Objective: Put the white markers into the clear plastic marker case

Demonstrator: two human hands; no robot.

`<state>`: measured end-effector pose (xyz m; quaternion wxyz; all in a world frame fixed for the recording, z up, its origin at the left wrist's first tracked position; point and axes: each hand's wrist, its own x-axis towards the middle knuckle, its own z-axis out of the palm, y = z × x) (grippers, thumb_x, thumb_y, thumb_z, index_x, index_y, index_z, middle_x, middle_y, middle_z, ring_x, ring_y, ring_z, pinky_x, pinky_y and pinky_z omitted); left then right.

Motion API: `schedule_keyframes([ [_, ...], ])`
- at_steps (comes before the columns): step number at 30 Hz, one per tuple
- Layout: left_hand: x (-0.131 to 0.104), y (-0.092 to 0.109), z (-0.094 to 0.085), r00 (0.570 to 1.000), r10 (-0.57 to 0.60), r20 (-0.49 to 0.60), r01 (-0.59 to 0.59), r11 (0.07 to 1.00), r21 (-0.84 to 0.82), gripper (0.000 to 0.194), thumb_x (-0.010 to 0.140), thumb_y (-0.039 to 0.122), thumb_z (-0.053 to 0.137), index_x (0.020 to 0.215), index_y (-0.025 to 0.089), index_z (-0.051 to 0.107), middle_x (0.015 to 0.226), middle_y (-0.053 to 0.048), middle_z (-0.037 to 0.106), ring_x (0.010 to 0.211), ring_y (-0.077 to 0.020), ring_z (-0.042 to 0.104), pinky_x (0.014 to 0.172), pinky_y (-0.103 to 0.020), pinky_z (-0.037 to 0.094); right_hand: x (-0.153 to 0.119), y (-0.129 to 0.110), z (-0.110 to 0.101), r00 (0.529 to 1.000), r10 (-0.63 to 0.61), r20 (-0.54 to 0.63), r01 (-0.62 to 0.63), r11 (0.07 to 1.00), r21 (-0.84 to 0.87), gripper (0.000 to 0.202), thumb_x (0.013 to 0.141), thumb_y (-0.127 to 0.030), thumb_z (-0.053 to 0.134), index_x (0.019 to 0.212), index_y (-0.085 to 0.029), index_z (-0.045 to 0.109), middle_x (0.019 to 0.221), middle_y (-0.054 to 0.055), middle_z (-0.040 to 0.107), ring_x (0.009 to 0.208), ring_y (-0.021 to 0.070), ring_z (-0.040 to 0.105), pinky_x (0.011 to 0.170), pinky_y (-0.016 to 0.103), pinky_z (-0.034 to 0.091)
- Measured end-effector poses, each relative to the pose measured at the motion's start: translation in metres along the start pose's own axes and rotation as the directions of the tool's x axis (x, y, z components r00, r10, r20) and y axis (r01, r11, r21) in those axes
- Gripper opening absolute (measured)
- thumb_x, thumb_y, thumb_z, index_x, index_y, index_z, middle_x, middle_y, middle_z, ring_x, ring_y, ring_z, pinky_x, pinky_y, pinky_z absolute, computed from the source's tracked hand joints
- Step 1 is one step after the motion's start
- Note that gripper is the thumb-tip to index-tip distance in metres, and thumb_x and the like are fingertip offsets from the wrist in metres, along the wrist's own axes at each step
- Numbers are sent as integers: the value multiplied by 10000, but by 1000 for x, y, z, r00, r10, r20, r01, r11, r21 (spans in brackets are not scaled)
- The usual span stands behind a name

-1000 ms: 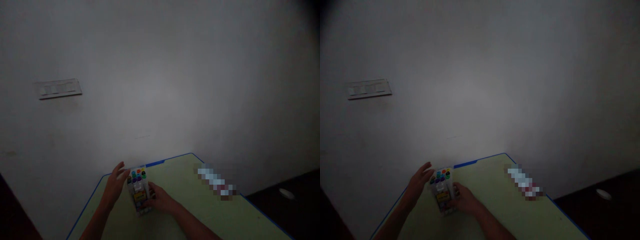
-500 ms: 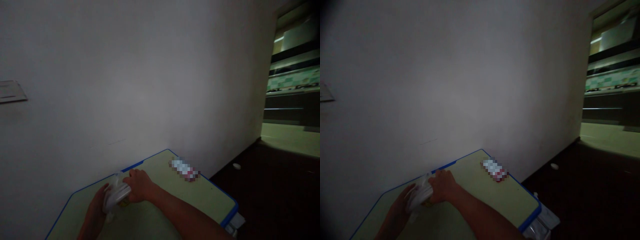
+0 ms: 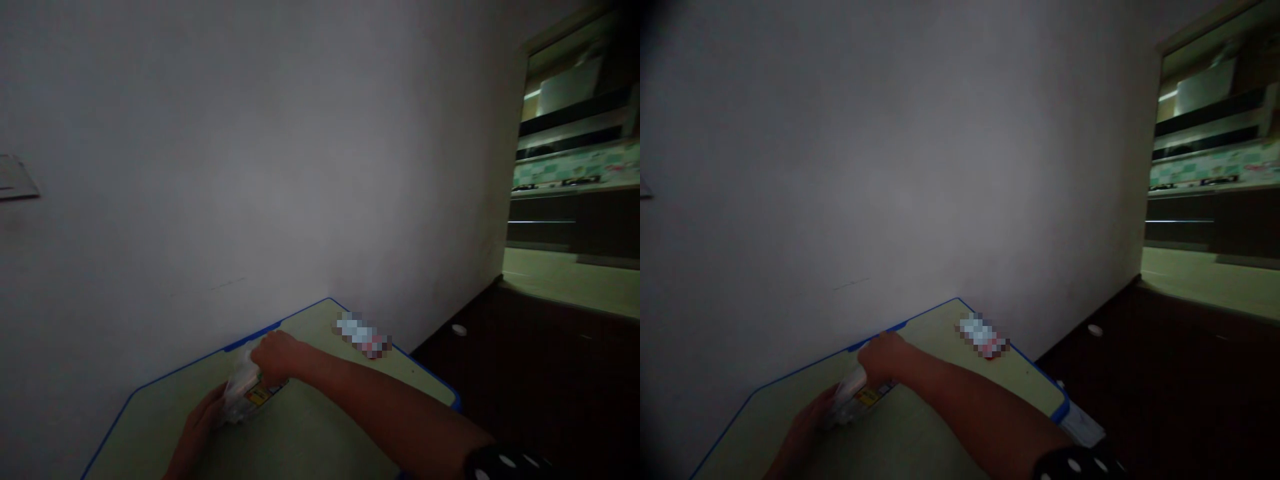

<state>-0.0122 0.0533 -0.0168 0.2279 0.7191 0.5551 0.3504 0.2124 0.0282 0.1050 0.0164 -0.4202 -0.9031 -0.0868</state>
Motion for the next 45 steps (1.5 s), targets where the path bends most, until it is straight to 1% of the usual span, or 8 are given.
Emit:
schedule_keyframes([
  [4,-2,-9,-3,982,64,179,-65,998,-4,660,636,449,537,1222,150,484,1254,-88,534,1133,-280,502,959,-386,415,-8,3,-3,999,43,28,-43,999,9,368,676,-353,541,949,-120,625,943,144,663,869,283,615,689,382,515],
  [10,0,-8,4,961,122,246,-173,965,195,690,634,383,567,1261,135,417,1265,-121,516,1128,-281,501,968,-382,396,-15,-2,-9,997,73,22,-73,997,0,409,688,-389,529,978,-115,619,987,144,646,931,289,582,754,405,493],
  [17,1,-18,-6,984,62,169,-118,932,342,562,686,454,519,1174,177,489,1196,-90,572,1079,-267,537,919,-356,425,-31,16,-4,991,119,-65,-115,991,66,411,693,-445,510,904,-115,636,907,159,657,887,298,591,735,413,482],
  [21,-2,-27,-17,990,38,134,-89,912,401,519,713,438,486,1162,179,508,1182,-86,582,1068,-257,544,917,-352,418,-49,27,2,984,169,-55,-160,977,143,381,656,-353,557,942,-111,624,943,163,646,917,302,581,746,400,475],
  [29,-9,-30,-32,990,70,125,-123,866,484,471,732,443,469,1132,211,560,1165,-71,593,1073,-241,535,923,-336,397,-88,44,40,963,269,-10,-244,887,392,565,555,-244,650,1094,-103,558,1070,164,584,961,283,562,801,360,446],
  [34,-11,-26,-35,987,36,154,-111,854,509,511,714,402,499,1180,196,533,1204,-87,566,1106,-250,507,942,-355,375,-101,51,50,954,300,9,-268,837,477,594,546,-200,637,1123,-97,541,1074,145,568,985,255,536,839,322,424],
  [40,-10,-18,-37,981,9,196,-107,863,495,606,693,457,522,1225,166,498,1237,-110,538,1119,-259,493,947,-353,370,-115,55,42,951,305,42,-291,845,448,571,554,-179,602,1117,-102,548,1107,158,552,1061,278,494,890,358,390],
  [45,-12,-12,-36,973,-30,228,-87,869,488,773,591,473,624,1283,183,438,1319,-120,460,1190,-295,426,991,-390,321,-141,57,39,918,375,132,-388,777,496,603,544,-157,571,1146,-160,544,1197,133,529,1112,279,477,911,362,381],
])
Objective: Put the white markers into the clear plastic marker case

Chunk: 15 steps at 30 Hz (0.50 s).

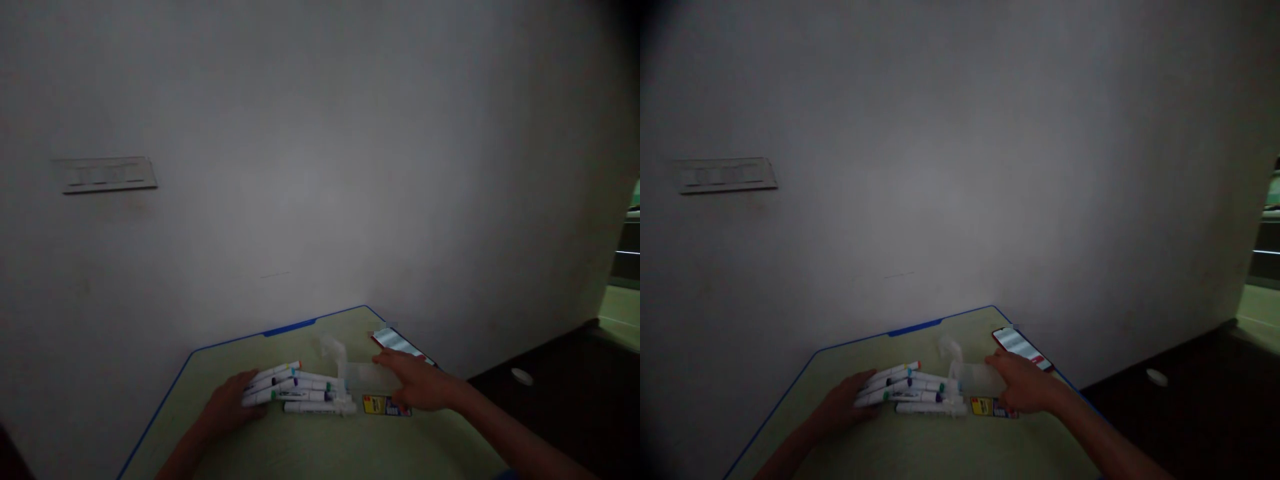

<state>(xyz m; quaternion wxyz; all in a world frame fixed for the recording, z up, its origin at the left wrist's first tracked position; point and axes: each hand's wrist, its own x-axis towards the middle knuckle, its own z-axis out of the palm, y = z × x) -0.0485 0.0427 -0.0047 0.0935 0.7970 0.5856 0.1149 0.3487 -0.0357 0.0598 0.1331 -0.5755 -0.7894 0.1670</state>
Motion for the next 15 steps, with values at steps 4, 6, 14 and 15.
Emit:
schedule_keyframes([
  [4,0,2,2,1000,4,-8,-4,1000,7,835,559,511,641,1306,224,407,1345,-106,431,1214,-312,398,1001,-406,307,-22,11,-4,997,74,-2,-73,992,98,653,555,-156,542,1207,-143,506,1282,133,474,1173,270,430,976,373,345],
  [6,2,2,4,1000,-5,-3,5,1000,30,899,524,538,657,1317,208,393,1357,-113,413,1224,-327,382,1001,-418,307,-30,18,-5,993,121,-4,-118,981,154,671,568,-172,539,1235,-135,479,1323,134,433,1229,270,369,1024,389,293],
  [14,3,2,4,999,-16,44,12,996,89,994,505,613,646,1344,175,341,1404,-144,320,1276,-305,314,1041,-417,251,-42,37,0,991,130,43,-128,767,629,673,613,-301,541,1272,-221,429,1265,136,467,856,253,604,719,399,509],
  [15,2,2,3,999,-11,50,6,996,93,999,508,626,638,1348,178,334,1408,-144,311,1281,-304,306,1043,-416,250,-40,34,0,993,115,39,-112,750,651,687,614,-324,553,1280,-221,420,1255,133,475,861,251,602,719,394,510],
])
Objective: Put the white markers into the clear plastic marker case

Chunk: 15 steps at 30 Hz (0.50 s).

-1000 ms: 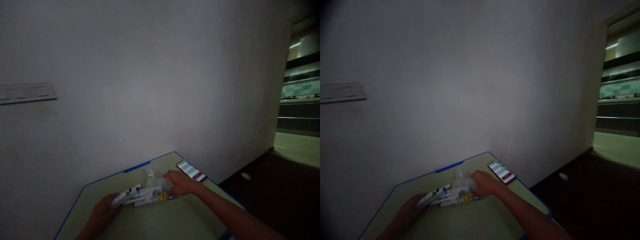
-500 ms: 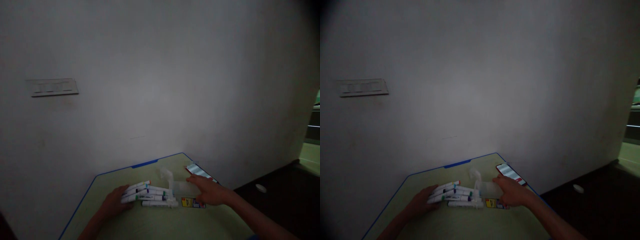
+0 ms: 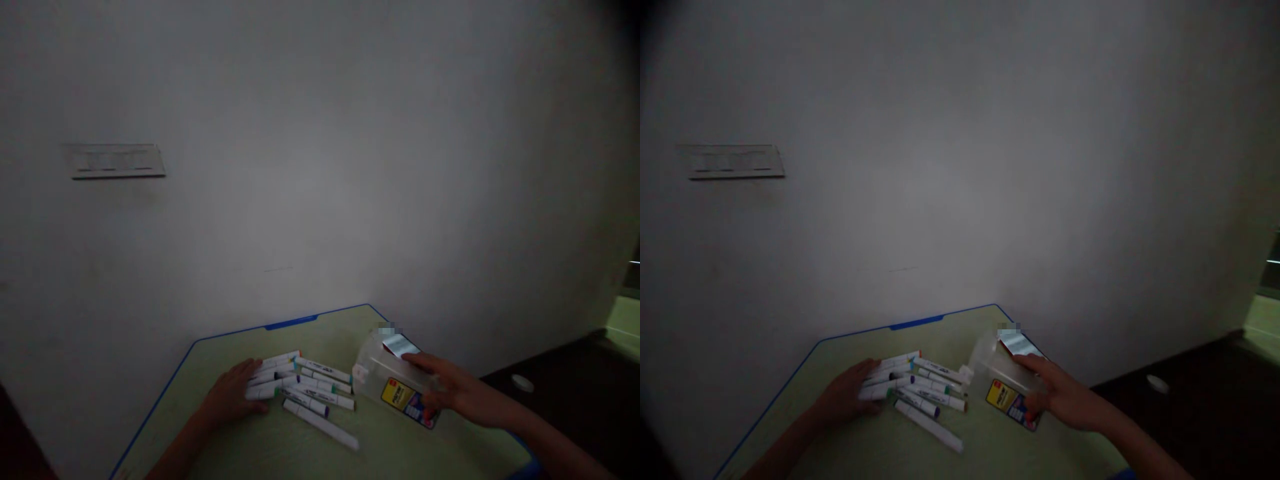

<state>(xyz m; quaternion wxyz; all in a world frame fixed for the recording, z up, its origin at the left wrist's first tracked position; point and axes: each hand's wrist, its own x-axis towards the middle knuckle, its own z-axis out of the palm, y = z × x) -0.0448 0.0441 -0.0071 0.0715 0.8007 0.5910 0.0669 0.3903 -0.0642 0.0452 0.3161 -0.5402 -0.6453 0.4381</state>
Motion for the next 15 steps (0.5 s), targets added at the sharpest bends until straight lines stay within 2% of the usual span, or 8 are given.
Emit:
schedule_keyframes([
  [5,2,-4,-2,997,78,22,-78,997,-6,1013,504,690,607,1352,213,323,1409,-146,305,1284,-327,289,1045,-447,231,33,-36,18,993,-112,49,109,992,59,716,605,-337,607,1279,-191,417,1194,120,524,952,243,578,786,394,490],
  [10,-1,-4,-4,991,129,35,-129,992,-10,967,531,687,597,1351,258,312,1428,-120,275,1307,-337,230,1051,-532,139,95,-70,54,950,-239,201,203,962,184,539,513,-218,673,1037,-151,566,1003,73,632,900,227,594,828,413,472],
  [12,-6,-2,-5,991,131,11,-130,991,-28,940,558,677,589,1346,242,322,1434,-117,265,1310,-330,224,1056,-537,115,120,-71,74,955,-250,161,211,951,226,515,466,-178,694,963,-141,564,969,63,637,877,224,600,840,419,465],
  [15,-18,0,-3,990,92,-105,-106,985,-140,821,654,631,543,1329,206,352,1426,-111,293,1303,-285,259,1073,-457,181,149,-64,106,950,-305,72,255,885,389,533,485,-168,692,986,-151,512,1003,65,619,898,220,597,850,411,462],
])
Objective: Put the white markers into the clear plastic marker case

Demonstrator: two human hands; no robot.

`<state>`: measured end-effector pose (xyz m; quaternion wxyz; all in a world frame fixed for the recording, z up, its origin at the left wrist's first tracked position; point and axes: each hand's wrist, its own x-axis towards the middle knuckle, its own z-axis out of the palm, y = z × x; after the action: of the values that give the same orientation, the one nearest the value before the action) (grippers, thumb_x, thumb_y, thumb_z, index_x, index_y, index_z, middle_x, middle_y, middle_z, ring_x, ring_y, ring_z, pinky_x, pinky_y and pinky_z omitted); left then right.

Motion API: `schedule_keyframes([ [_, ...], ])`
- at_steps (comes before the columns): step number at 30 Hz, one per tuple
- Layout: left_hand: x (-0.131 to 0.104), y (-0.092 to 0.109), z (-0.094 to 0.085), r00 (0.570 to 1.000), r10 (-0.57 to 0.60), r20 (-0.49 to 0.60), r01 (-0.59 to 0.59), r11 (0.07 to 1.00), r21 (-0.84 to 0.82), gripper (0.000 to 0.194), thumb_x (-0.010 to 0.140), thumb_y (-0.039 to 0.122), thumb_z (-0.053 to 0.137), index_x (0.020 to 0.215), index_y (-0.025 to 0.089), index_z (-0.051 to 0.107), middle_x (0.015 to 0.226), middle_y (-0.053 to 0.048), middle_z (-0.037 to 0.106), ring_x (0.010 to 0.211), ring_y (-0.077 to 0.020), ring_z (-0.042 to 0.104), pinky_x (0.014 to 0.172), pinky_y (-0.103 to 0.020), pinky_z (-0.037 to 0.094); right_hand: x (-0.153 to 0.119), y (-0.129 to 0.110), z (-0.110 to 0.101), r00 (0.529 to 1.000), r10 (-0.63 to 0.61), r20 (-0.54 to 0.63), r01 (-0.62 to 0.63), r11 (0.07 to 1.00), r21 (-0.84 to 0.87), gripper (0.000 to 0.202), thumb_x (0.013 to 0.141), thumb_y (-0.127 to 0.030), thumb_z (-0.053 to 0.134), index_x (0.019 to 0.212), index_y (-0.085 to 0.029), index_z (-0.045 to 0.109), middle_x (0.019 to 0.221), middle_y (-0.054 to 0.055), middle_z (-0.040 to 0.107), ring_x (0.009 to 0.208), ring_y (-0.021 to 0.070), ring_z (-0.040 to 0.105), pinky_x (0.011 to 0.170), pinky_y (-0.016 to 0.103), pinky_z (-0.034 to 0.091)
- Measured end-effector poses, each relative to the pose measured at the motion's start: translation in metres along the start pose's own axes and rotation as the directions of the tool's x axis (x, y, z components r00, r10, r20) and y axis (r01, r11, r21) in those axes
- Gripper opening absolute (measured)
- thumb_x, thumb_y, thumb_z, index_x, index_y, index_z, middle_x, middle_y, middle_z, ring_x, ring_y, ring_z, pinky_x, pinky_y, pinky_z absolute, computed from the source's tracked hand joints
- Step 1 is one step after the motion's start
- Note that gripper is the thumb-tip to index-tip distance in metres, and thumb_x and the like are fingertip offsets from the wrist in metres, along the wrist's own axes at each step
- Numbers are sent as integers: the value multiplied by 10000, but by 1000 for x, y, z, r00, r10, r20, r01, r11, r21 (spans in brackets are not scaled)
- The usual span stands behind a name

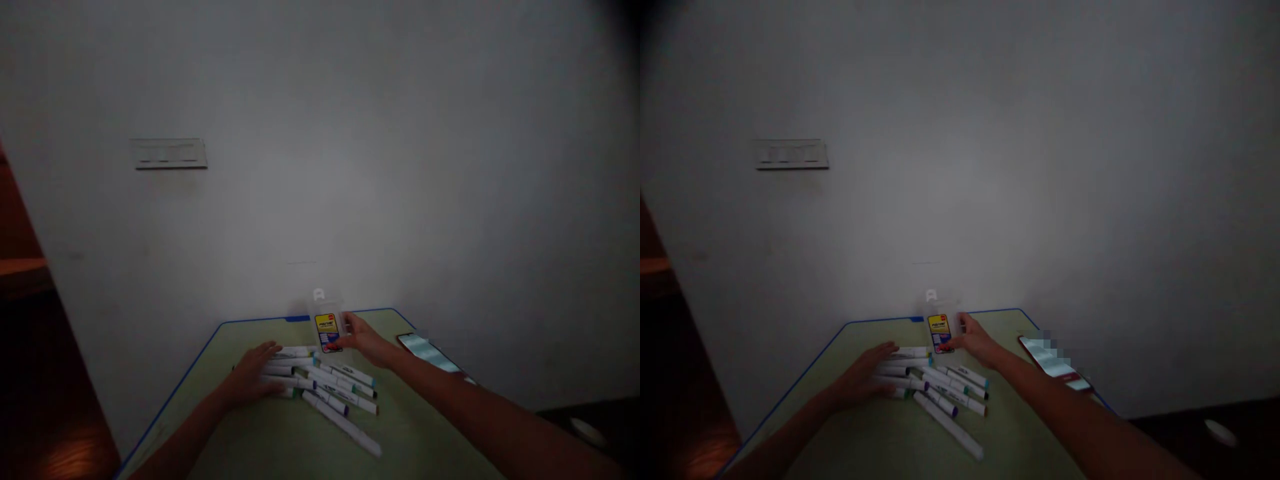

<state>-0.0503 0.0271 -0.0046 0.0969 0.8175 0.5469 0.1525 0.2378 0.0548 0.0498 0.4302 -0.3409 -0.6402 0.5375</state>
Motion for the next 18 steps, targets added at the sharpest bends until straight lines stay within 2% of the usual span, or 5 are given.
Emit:
schedule_keyframes([
  [5,-9,-3,2,972,-107,-208,53,966,-252,570,759,487,473,1215,146,471,1308,-116,460,1220,-237,395,1041,-374,297,20,26,41,988,-116,102,82,953,291,618,517,-149,697,1080,-181,445,1087,77,582,971,225,577,880,412,447],
  [9,0,1,-14,910,-199,-365,14,893,-450,458,740,417,464,1073,116,557,1160,-126,575,1121,-244,487,1012,-398,327,22,24,73,982,-145,121,95,933,348,690,458,-115,729,1081,-192,443,1131,76,545,1027,238,535,851,404,466],
  [11,0,9,-25,881,-266,-392,-55,764,-642,457,755,445,440,1046,119,575,1113,-122,604,1091,-246,511,985,-401,352,18,18,87,978,-137,158,77,938,338,681,454,-133,742,1068,-197,454,1124,69,542,1025,236,530,842,405,470],
  [14,-16,27,-38,906,-298,-299,-143,448,-882,500,791,515,383,1123,180,548,1193,-96,570,1123,-252,495,915,-383,413,9,10,106,970,-108,217,50,965,256,682,419,-158,776,1025,-209,468,1088,54,551,996,233,536,815,401,479],
  [18,-53,42,-37,921,-269,-282,-173,367,-914,650,692,528,566,1253,239,410,1278,-104,502,1147,-291,475,870,-382,447,0,14,126,957,-44,288,-19,977,214,675,375,-157,795,959,-219,461,1080,45,551,989,239,536,746,373,498],
])
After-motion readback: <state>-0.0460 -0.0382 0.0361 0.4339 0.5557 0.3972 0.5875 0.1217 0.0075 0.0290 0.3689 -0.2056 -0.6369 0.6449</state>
